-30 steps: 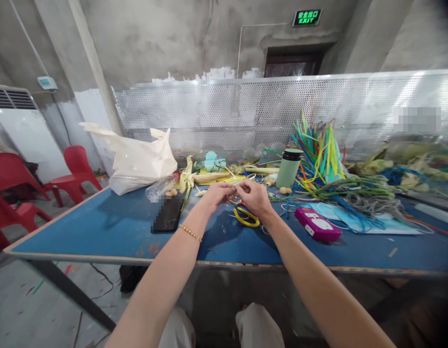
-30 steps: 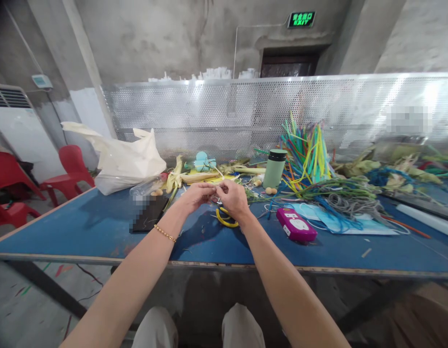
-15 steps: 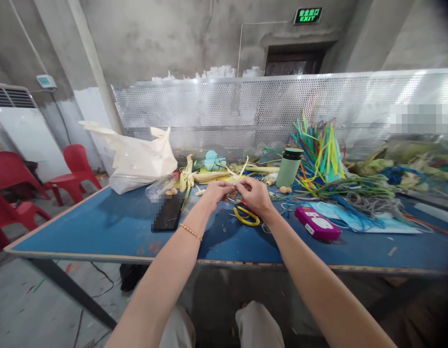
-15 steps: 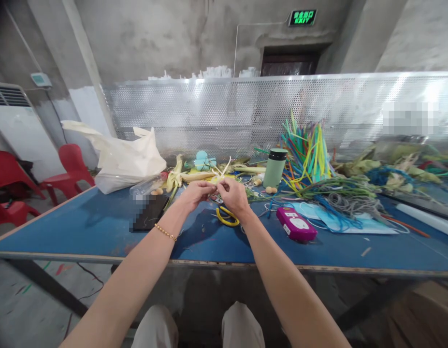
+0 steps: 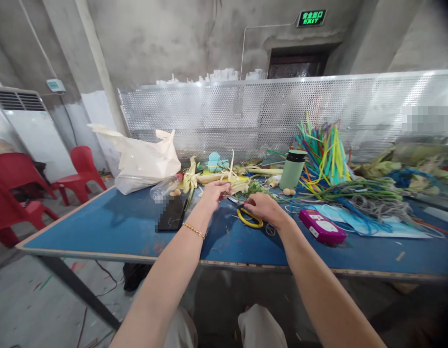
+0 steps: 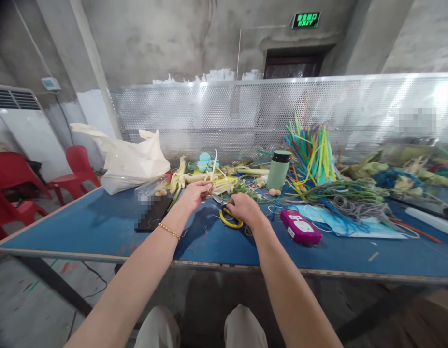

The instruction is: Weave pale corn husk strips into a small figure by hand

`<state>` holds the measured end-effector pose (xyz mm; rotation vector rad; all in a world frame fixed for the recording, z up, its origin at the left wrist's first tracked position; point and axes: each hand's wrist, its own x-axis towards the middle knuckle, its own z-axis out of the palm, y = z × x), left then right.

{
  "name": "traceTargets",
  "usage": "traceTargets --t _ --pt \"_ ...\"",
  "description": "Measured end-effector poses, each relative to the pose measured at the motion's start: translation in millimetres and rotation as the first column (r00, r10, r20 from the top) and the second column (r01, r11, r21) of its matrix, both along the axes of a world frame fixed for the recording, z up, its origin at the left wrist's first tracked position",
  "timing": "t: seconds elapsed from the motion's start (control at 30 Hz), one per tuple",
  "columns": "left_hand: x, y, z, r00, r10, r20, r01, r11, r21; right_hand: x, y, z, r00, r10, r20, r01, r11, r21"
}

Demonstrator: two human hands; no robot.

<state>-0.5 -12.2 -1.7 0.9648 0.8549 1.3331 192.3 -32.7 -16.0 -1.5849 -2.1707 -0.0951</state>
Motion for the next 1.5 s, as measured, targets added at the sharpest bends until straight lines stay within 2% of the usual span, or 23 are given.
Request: traceTargets --t 0.03,0.2,0.47,0.6,0.8,0.97,1.1,1.27,1.4,1.5 --pt "0 1 -0.1 1.000 0.015 0.004 -0.014 1.000 -0.007 2 0 -3.0 0.998 -0.020 0.054 0.021 0.999 -0.032" --pt "-3 2 1.2 0.998 0.047 0.046 -0.048 0.999 0.007 3 0 -10.3 0.987 0.013 0.161 -0.012 1.000 -0.011" --pt "-8 6 3.0 0.993 0.079 0.092 -0.080 0.997 0.015 2 -5 -5.0 0.959 0.042 0.282 -0.017 0.996 -0.092" --pt "-13 8 5.9 0.987 0.081 0.136 -0.084 0.996 0.016 2 -4 -2.5 0.980 -0.005 0.199 0.018 0.998 -0.060" --pt "-22 13 8.7 0.964 0.183 0.192 -0.182 0.983 -0.020 0 -2 -2.0 0.996 -0.065 0.069 0.069 0.996 -0.063" --pt "-27 14 10.2 0.946 0.175 0.272 -0.149 0.982 -0.115 3 -4 2.8 0.988 -0.147 -0.036 0.146 0.989 -0.032" --pt "-31 14 10.7 0.913 0.154 0.378 -0.074 0.973 -0.218 2 -3 8.9 0.979 -0.078 -0.190 0.069 0.996 -0.054" --pt "-32 15 11.3 0.902 0.173 0.396 -0.079 0.967 -0.241 -6 -5 12.9 0.895 0.053 -0.444 -0.005 0.994 0.108" --pt "-31 16 11.1 0.916 0.166 0.364 -0.086 0.970 -0.227 -11 -12 13.8 0.893 0.074 -0.443 -0.043 0.996 0.080" --pt "-29 17 10.0 0.934 0.143 0.327 -0.092 0.982 -0.166 -15 -16 13.0 0.914 0.099 -0.394 -0.074 0.994 0.079"
